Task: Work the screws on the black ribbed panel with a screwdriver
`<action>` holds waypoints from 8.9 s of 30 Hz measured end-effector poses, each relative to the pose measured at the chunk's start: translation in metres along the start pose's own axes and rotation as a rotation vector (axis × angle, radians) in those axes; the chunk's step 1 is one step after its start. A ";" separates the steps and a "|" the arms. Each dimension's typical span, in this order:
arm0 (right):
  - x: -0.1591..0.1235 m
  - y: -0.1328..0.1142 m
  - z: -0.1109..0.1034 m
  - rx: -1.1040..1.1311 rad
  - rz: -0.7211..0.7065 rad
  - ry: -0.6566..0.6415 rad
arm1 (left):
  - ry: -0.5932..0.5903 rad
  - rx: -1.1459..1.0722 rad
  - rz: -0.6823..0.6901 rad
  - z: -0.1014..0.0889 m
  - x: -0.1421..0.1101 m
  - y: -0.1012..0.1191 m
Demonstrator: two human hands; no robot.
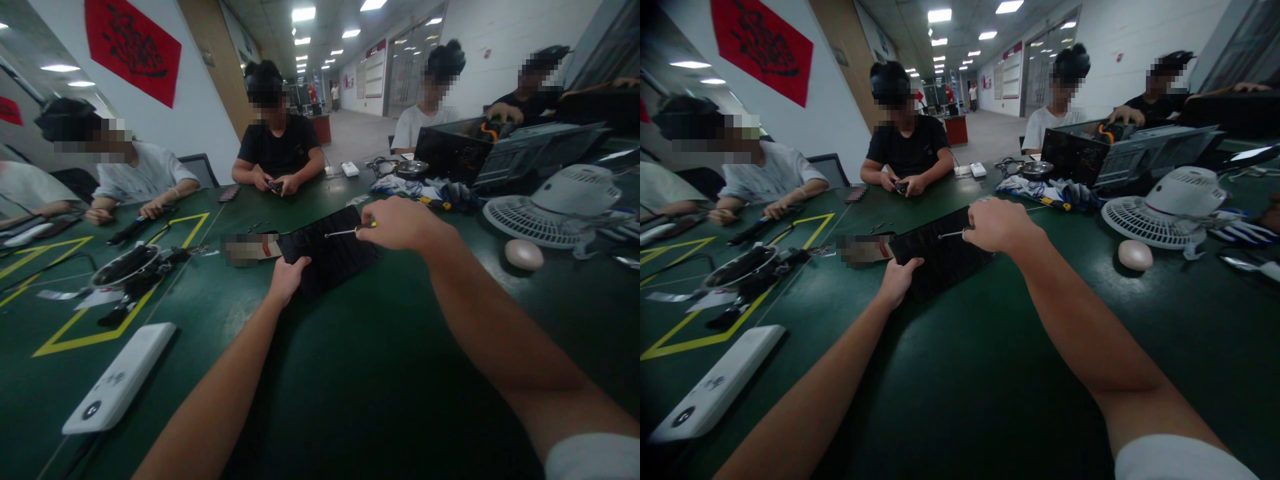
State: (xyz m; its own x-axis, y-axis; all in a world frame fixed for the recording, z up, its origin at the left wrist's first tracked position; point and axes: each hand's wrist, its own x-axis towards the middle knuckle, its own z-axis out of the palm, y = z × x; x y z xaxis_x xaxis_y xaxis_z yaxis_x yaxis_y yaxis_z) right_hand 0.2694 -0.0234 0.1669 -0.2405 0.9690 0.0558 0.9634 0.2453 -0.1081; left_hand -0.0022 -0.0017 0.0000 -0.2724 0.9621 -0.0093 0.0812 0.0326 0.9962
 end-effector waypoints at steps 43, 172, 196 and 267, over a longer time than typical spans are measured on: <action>0.002 0.005 0.000 0.012 -0.025 0.163 | -0.008 0.015 0.031 0.001 -0.003 0.002; 0.003 0.004 -0.001 0.000 0.016 0.005 | 0.007 0.025 0.011 0.000 -0.004 0.003; 0.005 0.016 -0.003 -0.004 -0.006 0.092 | 0.000 0.015 0.010 0.000 -0.002 0.001; 0.004 0.006 0.000 0.013 0.030 0.102 | 0.003 0.007 0.005 0.000 -0.002 0.001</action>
State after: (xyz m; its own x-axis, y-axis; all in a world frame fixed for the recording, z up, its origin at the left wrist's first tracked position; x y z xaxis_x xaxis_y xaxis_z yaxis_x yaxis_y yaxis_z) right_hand 0.2744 -0.0175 0.1669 -0.1976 0.9683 0.1527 0.9682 0.2172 -0.1241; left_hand -0.0013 -0.0036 0.0011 -0.2745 0.9616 -0.0043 0.0892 0.0299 0.9956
